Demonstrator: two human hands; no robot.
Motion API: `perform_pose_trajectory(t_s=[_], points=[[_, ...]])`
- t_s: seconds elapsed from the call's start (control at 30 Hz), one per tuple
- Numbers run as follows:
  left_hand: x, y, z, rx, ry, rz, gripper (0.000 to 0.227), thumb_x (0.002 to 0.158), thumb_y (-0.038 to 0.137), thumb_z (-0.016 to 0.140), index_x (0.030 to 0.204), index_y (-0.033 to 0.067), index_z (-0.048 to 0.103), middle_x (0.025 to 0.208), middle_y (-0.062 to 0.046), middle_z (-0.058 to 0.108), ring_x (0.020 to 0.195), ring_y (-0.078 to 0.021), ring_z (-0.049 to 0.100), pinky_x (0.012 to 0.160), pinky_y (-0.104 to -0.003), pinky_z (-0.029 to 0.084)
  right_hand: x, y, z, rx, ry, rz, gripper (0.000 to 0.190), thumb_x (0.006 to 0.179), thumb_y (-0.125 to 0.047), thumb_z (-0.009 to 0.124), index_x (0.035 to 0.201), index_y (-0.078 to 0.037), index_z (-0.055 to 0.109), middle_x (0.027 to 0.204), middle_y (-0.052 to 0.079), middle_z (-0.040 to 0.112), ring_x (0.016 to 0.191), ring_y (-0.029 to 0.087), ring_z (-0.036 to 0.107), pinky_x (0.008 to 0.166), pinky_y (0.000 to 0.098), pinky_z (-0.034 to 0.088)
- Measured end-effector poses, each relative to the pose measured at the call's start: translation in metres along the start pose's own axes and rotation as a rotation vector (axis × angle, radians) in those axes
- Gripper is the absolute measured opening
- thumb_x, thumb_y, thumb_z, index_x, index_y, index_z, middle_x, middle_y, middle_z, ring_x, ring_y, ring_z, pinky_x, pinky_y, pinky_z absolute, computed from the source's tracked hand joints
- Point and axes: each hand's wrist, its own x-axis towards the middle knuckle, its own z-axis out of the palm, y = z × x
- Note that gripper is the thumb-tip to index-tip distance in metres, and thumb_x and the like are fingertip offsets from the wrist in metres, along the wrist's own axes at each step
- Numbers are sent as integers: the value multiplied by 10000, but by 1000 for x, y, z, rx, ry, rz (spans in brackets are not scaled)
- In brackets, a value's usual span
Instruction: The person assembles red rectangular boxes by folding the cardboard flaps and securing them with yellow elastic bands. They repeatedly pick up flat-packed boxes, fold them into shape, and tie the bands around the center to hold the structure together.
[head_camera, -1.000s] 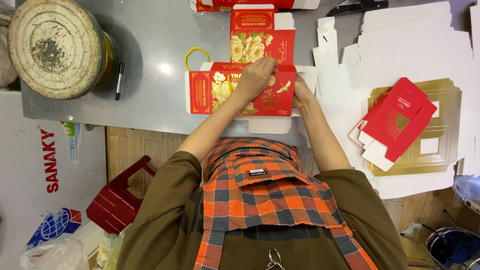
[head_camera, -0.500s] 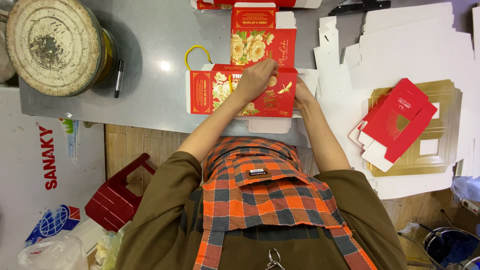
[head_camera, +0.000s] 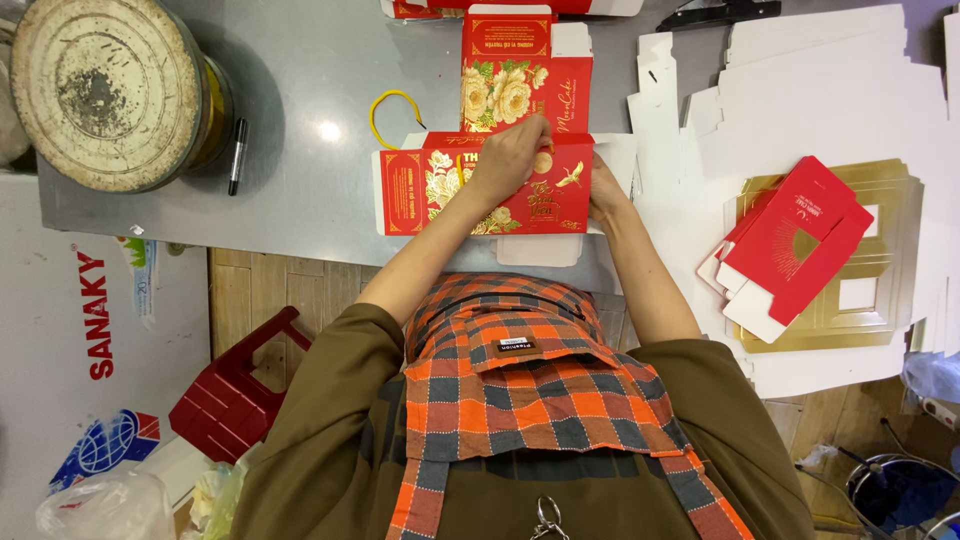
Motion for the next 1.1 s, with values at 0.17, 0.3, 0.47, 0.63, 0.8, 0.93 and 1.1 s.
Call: perform_pose_trajectory(t_s=[0.17,0.3,0.47,0.63,0.8,0.93,1.1], points=[[-1,-5,8,89,-34,-48,169,988,75,672,983,55,504,805,-72,675,664,-211,704,501,-347,506,6,4,-14,-41,-45,30,520,982,-267,664,1387,27,525,1288,164,684,1093,212,721,894,369,625],[8,1,-1,146,-98,-107,196,969,155,703,979,65,530,768,-68,701,620,-237,694,474,-375,492,-3,-11,-23,139,-324,69,640,975,-395,577,1402,74,498,1349,198,667,1231,266,666,1069,441,544],[19,-1,-41,-52,-534,-329,660,723,445,885,1186,61,612,1046,-115,728,976,-294,696,806,-431,541,-31,-34,-12,56,-287,89,696,1002,-490,536,1479,8,441,1434,185,573,1298,272,580,1089,449,486],[17,-1,-60,5,-615,-313,1104,520,562,974,1375,13,540,1245,-189,650,1159,-352,614,947,-439,510,-42,-39,8,-114,-280,-91,661,1027,-427,578,1520,-23,403,1546,153,482,1406,249,503,1177,443,422],[27,27,-90,59,-474,-123,884,688,443,922,1391,31,578,1250,-158,699,1107,-334,668,877,-436,552,-51,-49,3,272,-484,-164,1006,946,-813,308,1484,17,490,1555,179,532,1468,302,498,1264,493,370],[33,74,-118,178,-413,14,618,864,345,849,1348,38,618,1270,-123,707,1069,-284,690,854,-403,575,-61,-75,-1,98,-448,-193,1183,893,-926,213,1464,72,490,1521,222,553,1430,335,480,1254,532,345],[33,134,-157,358,-233,227,490,910,195,757,1359,35,640,1362,-111,683,1178,-242,674,918,-387,566,-114,-97,-1,-122,-388,-208,1295,777,-967,306,1508,89,466,1496,202,570,1412,307,531,1229,503,410]])
